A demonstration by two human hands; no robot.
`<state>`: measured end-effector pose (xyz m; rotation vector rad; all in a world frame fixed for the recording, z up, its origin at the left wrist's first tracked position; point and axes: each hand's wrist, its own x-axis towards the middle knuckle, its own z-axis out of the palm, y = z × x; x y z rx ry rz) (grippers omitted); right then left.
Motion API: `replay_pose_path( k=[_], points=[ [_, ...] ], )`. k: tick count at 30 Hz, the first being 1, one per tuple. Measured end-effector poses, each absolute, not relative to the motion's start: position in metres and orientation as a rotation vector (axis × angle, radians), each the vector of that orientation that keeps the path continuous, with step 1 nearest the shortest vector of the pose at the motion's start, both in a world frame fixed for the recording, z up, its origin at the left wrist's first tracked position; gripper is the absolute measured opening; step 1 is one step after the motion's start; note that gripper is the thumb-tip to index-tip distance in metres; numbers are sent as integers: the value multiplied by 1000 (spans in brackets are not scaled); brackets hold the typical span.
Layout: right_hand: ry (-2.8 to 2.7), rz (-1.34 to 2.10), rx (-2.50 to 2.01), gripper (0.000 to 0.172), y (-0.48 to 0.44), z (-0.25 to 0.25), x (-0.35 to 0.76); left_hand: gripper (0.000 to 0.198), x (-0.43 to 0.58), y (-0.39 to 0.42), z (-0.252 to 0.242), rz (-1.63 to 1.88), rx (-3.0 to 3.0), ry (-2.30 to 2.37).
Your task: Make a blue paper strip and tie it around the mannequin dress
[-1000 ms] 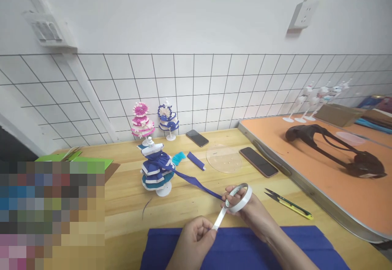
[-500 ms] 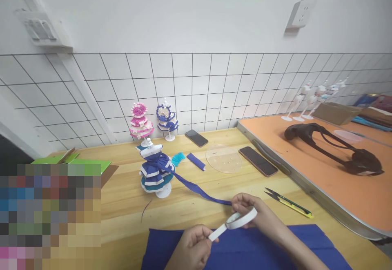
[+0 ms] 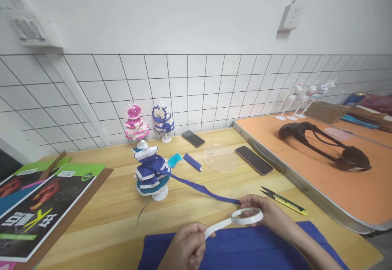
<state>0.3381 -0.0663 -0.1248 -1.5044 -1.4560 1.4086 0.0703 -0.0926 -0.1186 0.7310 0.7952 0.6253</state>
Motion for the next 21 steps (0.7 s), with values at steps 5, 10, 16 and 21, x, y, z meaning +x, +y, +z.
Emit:
replay_pose_path(
  k=[5, 10, 16, 21],
  points=[
    [-1813, 748, -1760, 30, -59, -124, 397, 24, 73, -90, -115, 653, 738, 858],
    [-2087, 123, -2020, 29, -61, -146, 432, 26, 75, -93, -111, 693, 739, 850],
    [-1975, 47, -2098, 30, -65, -149, 439, 34, 79, -95, -110, 694, 792, 882],
    [-1496, 567, -1900, 37, -74, -105, 399, 40, 84, -96, -109, 742, 864, 860]
  ],
)
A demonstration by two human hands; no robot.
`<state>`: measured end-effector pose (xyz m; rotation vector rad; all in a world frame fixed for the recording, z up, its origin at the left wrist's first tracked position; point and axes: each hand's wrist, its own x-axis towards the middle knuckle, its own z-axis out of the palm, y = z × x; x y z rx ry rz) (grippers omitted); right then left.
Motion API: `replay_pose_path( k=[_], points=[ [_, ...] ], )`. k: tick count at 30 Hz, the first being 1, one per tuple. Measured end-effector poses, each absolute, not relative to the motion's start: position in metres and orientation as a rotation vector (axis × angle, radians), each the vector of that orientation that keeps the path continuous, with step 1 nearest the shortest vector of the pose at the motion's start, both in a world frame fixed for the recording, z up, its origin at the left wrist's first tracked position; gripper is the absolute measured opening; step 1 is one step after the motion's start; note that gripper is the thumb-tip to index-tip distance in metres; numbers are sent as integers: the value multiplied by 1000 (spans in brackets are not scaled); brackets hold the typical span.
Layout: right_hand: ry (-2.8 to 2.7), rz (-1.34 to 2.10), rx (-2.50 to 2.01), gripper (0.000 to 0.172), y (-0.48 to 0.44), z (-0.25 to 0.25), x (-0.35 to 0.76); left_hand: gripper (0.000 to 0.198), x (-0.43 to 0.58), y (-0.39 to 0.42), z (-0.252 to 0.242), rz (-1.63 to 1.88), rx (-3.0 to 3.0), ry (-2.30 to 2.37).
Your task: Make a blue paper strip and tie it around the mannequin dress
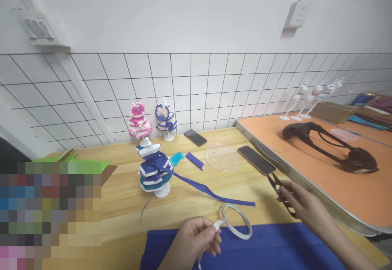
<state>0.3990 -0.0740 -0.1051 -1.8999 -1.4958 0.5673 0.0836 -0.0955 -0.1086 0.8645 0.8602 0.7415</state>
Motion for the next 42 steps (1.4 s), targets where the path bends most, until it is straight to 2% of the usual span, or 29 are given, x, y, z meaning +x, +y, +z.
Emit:
replay_pose_path(
  k=[2, 4, 6, 8, 14, 19, 24, 27, 31, 36, 42],
  points=[
    [-1410, 914, -1732, 49, -87, -87, 364, 39, 85, -95, -109, 750, 933, 880],
    [-1397, 1141, -1637, 49, -102, -75, 329, 38, 86, -95, -110, 735, 981, 891],
    [-1410, 1210, -1562, 46, -114, -73, 301, 39, 87, -95, -109, 733, 985, 898],
    [-1521, 1177, -1455, 38, -120, -76, 283, 38, 90, -95, -107, 760, 984, 904],
    [-1900, 775, -1413, 8, -116, -82, 267, 33, 96, -93, -98, 803, 1059, 901],
    [-2066, 707, -1362, 20, -109, -74, 261, 28, 100, -94, -91, 790, 1093, 879],
    [-2107, 724, -1407, 19, -106, -72, 259, 21, 101, -94, -92, 756, 1147, 934],
    [-2054, 768, -1404, 11, -104, -75, 259, 21, 101, -93, -96, 750, 1155, 938],
    [-1844, 974, -1404, 31, -99, -76, 258, 23, 100, -92, -100, 737, 1127, 926],
    [-1720, 1129, -1367, 37, -96, -76, 258, 37, 99, -89, -102, 731, 1039, 953],
    [-1838, 1101, -1329, 31, -99, -80, 256, 53, 100, -87, -97, 723, 925, 993]
  ],
)
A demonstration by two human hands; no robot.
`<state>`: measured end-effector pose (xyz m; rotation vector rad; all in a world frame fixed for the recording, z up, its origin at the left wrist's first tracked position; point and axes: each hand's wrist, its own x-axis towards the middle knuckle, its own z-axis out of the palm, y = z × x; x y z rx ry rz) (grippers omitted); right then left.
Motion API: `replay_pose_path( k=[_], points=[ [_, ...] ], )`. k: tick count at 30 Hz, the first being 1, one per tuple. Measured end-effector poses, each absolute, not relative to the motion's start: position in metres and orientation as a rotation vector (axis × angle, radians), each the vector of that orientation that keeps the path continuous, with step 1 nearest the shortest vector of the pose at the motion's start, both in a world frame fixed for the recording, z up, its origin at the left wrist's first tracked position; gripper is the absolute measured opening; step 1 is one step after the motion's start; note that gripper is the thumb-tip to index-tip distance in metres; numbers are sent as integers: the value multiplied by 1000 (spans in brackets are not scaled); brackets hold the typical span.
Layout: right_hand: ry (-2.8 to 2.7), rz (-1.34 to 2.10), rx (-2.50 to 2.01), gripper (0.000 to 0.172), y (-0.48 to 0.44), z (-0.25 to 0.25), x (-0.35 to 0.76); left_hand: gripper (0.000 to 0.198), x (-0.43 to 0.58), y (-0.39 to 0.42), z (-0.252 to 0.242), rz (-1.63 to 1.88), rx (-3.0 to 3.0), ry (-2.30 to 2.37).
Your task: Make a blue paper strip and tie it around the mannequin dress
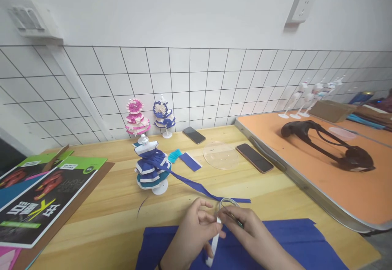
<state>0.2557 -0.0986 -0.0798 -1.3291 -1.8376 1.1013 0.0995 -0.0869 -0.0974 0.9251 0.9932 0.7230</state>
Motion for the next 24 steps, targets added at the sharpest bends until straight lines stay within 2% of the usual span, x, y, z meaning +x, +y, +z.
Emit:
replay_pose_path(
  k=[6, 14, 24],
  points=[
    [-1944, 949, -1422, 24, -98, -83, 256, 46, 103, -86, -94, 724, 898, 974],
    [-2031, 924, -1376, 17, -98, -74, 262, 36, 102, -83, -91, 602, 932, 999],
    [-1946, 1075, -1370, 27, -94, -76, 266, 39, 97, -84, -96, 493, 903, 852]
  ],
)
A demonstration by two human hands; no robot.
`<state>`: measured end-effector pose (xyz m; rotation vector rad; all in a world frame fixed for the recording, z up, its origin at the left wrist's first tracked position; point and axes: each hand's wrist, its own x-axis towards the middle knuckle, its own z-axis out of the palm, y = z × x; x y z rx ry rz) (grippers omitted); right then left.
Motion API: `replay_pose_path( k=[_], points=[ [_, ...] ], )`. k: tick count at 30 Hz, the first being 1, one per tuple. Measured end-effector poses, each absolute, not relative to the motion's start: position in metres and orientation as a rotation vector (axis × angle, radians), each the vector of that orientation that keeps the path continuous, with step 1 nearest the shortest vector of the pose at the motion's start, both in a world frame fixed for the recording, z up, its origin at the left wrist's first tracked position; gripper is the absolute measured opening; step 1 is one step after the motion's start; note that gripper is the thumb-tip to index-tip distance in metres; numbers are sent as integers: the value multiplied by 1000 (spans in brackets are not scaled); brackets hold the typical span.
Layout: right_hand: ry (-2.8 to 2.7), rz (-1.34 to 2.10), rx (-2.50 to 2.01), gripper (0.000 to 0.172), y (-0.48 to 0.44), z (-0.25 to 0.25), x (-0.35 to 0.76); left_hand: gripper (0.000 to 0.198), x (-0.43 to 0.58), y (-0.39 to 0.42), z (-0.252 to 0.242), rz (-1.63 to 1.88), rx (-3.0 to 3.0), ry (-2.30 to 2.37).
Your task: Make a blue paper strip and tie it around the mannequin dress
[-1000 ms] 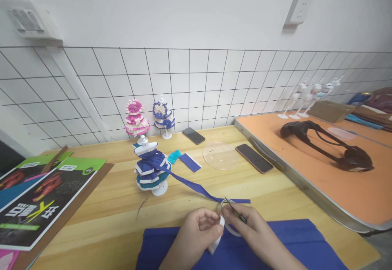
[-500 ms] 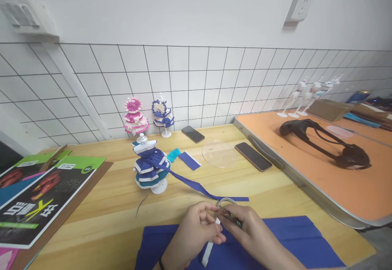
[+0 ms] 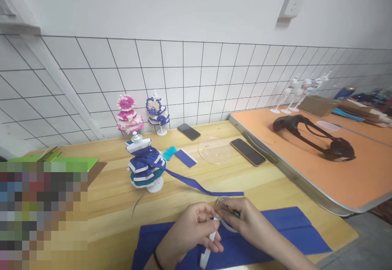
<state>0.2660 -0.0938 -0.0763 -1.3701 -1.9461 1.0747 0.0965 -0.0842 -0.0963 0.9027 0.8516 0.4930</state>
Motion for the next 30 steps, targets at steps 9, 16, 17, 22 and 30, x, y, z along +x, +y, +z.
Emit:
replay_pose_path(
  k=[9, 16, 17, 22, 30],
  points=[
    [-1705, 1293, -1375, 41, -90, -74, 278, 37, 95, -83, -98, 522, 882, 788],
    [-1842, 1249, -1520, 33, -106, -69, 292, 39, 96, -81, -99, 642, 860, 787],
    [-1877, 1247, -1530, 33, -107, -69, 293, 39, 96, -81, -100, 647, 862, 783],
    [-1985, 1209, -1548, 31, -105, -70, 291, 39, 98, -80, -102, 639, 898, 770],
    [-2056, 1170, -1551, 27, -101, -66, 282, 40, 99, -83, -101, 620, 929, 793]
  ],
)
